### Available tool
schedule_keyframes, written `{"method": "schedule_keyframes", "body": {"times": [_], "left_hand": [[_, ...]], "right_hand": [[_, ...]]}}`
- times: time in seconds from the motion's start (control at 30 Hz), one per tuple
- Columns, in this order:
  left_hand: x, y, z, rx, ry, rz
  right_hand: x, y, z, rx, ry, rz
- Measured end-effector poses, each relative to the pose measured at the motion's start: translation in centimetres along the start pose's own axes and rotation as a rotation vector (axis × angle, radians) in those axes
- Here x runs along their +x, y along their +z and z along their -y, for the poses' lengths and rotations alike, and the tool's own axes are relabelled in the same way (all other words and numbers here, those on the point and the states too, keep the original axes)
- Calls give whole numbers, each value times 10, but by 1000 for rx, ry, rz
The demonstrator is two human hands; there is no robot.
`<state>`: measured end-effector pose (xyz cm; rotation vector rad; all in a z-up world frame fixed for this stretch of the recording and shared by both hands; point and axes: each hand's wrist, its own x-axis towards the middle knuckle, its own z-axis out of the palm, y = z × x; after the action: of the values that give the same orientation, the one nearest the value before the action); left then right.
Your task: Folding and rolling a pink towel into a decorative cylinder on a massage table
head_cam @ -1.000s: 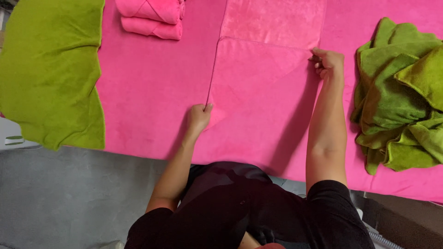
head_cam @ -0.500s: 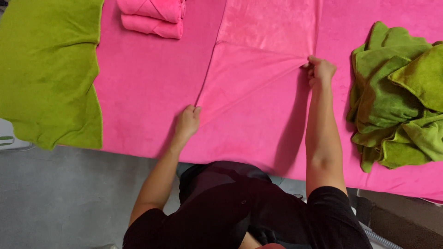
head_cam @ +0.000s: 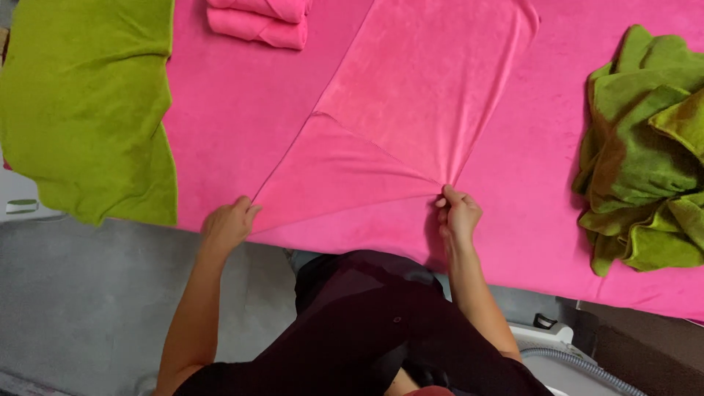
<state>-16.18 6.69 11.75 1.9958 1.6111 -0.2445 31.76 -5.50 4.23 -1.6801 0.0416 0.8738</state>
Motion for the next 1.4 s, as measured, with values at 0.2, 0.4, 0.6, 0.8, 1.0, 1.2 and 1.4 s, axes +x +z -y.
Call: {"method": "schedule_keyframes", "body": {"times": [0.2,0.4,0.6,0.8,1.0,1.2,1.4], "left_hand": [[26,-47,-50,-36,19,-58],[151,0,-76,-242,421,-416],[202,9,-113,-290,487,-552],[223,11,-116,-319,423,-536],[206,4,-128,-328,395,-547],[140,44,-158,0,472,-851],[111,66,-178,26,325,-441]], "right_hand": [[6,-9,12,-205,-63,126],[13,-15,19,-331,-144,216],[1,-10,31,-305,-166,201],[18,-12,14,-290,-170,202],[8,-12,23,-318,-218,186],[-4,1,13,-685,-842,-18],[-64,76,2,-871,-1409,640]]}}
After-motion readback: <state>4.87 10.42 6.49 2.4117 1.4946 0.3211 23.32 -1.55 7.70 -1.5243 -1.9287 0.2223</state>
